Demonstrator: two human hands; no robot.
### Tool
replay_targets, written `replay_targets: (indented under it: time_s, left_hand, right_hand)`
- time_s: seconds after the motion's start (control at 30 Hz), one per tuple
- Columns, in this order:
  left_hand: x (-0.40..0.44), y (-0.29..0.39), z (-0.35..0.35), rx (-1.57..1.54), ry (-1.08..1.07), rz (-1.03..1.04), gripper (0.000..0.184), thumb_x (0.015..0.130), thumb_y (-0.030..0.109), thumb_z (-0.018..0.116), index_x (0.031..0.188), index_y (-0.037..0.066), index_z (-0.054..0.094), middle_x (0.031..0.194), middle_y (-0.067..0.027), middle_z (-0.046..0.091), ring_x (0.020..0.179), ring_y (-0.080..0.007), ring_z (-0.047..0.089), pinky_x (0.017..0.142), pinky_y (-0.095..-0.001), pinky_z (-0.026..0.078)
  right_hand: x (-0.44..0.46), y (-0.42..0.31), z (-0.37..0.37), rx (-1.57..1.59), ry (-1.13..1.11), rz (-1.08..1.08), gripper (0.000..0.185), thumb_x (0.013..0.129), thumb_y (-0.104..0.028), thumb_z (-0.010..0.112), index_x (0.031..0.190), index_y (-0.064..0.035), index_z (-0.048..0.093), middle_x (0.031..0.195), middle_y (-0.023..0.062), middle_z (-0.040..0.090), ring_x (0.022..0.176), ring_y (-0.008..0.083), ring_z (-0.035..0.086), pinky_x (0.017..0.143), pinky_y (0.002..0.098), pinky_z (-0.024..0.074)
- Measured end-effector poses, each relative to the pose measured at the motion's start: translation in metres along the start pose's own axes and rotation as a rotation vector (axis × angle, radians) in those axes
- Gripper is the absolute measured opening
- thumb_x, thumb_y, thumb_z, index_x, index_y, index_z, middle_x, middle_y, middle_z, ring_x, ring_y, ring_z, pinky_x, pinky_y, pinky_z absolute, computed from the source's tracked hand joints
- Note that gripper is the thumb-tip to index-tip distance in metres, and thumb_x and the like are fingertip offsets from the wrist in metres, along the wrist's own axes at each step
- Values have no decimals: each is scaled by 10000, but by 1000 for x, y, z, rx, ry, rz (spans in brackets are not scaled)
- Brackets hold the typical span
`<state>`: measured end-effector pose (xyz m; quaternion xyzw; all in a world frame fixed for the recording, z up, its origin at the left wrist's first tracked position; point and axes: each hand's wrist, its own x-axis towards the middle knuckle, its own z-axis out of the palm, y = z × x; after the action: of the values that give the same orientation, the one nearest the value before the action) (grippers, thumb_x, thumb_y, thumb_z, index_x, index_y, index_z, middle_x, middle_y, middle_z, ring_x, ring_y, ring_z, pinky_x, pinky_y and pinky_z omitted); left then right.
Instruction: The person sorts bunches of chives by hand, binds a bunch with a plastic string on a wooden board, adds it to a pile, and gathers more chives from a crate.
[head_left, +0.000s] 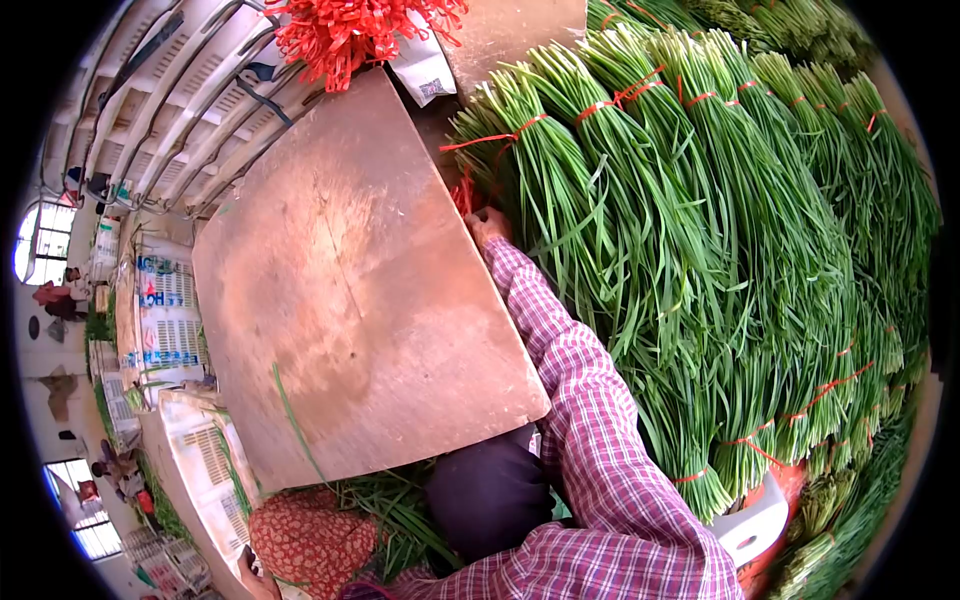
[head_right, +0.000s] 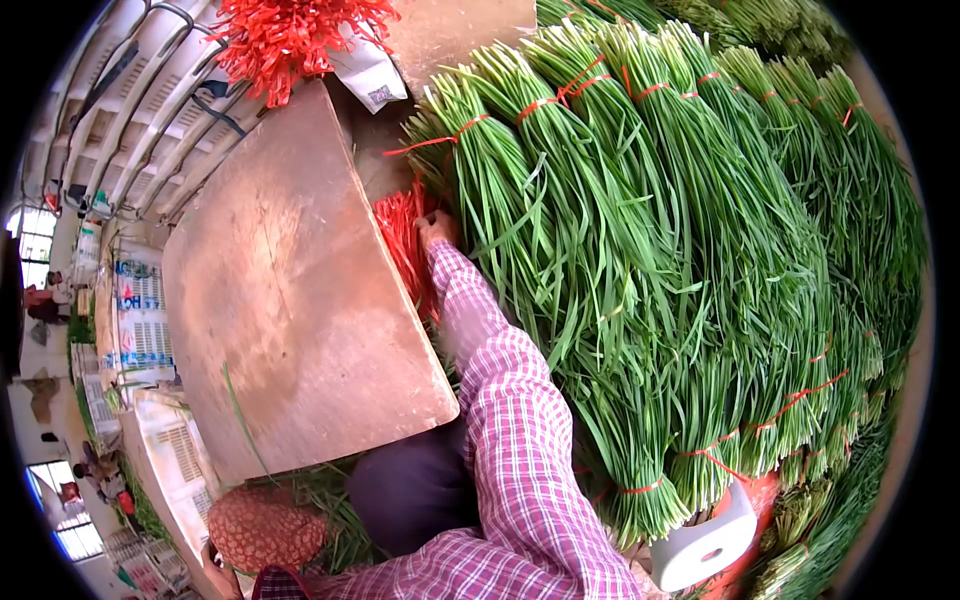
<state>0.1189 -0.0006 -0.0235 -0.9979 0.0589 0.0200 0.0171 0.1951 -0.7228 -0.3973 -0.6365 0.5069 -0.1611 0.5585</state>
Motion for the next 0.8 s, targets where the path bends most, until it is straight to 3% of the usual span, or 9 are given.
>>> replay_targets:
  time_s: [0.07,0.23,0.37,0.4,0.5,0.57,0.6,0.67,0.8]
  left_hand:
    - [-9,-22,7,-71,-14,-22,472,885,198,664,1289,-9,532,1183,-171,614,1035,-277,612,886,-362,498]
    - [-23,-37,17,-77,-44,-145,446,876,130,658,1292,15,544,1189,-171,609,1027,-284,612,875,-354,516]
    - [-37,-76,55,-380,-9,-59,552,852,119,618,1353,-23,435,1330,-193,503,1226,-302,482,1044,-384,359]
    - [-59,-81,63,-377,61,-35,560,845,81,598,1364,-30,420,1369,-202,470,1269,-306,445,1076,-383,327]
    - [-96,-15,59,-360,87,-175,664,796,78,610,1406,-16,367,1400,-190,440,1312,-315,402,1110,-386,283]
    - [-112,-22,90,-425,157,-18,653,862,182,628,1422,3,345,1379,-182,455,1292,-300,414,1045,-405,373]
    - [-110,-23,107,-1176,163,-311,546,913,204,556,1396,12,390,1316,-181,497,1211,-285,480,992,-410,422]
    - [-109,-26,128,-145,384,-135,434,919,184,505,1322,27,481,1219,-173,552,1126,-299,525,938,-438,426]
    - [-98,-7,123,26,399,-145,653,819,217,636,1393,19,394,1258,-192,525,1135,-338,501,977,-464,359]
  right_hand:
    - [-18,-18,-20,219,-47,-32,362,768,-337,721,908,-9,659,868,132,681,783,225,628,767,344,490]
    - [-50,-40,-42,626,-19,-301,177,865,-211,668,907,-44,627,755,6,601,717,97,534,688,261,455]
    - [-76,-66,-90,566,86,-444,146,881,-219,675,931,-90,625,748,-38,554,569,57,482,487,213,408]
    - [-101,-95,-120,584,59,-351,163,862,-209,681,879,-53,634,790,9,598,754,108,536,734,272,466]
    - [-141,-162,-175,571,54,-556,182,894,-247,662,907,-69,630,738,-4,560,632,88,508,570,239,433]
    - [-160,-207,-199,564,78,-694,134,926,-210,623,927,-75,629,700,-33,529,597,65,477,529,202,374]
    - [-170,-226,-211,554,-4,-791,129,927,-193,621,943,-66,630,715,-44,530,590,59,459,521,193,343]
    - [-210,-269,-216,533,-94,-788,139,931,-205,620,964,-71,632,713,-63,511,587,25,420,518,182,313]
    - [-271,-312,-174,475,-386,-789,150,950,-239,593,988,-101,639,721,-82,508,568,5,379,509,169,289]
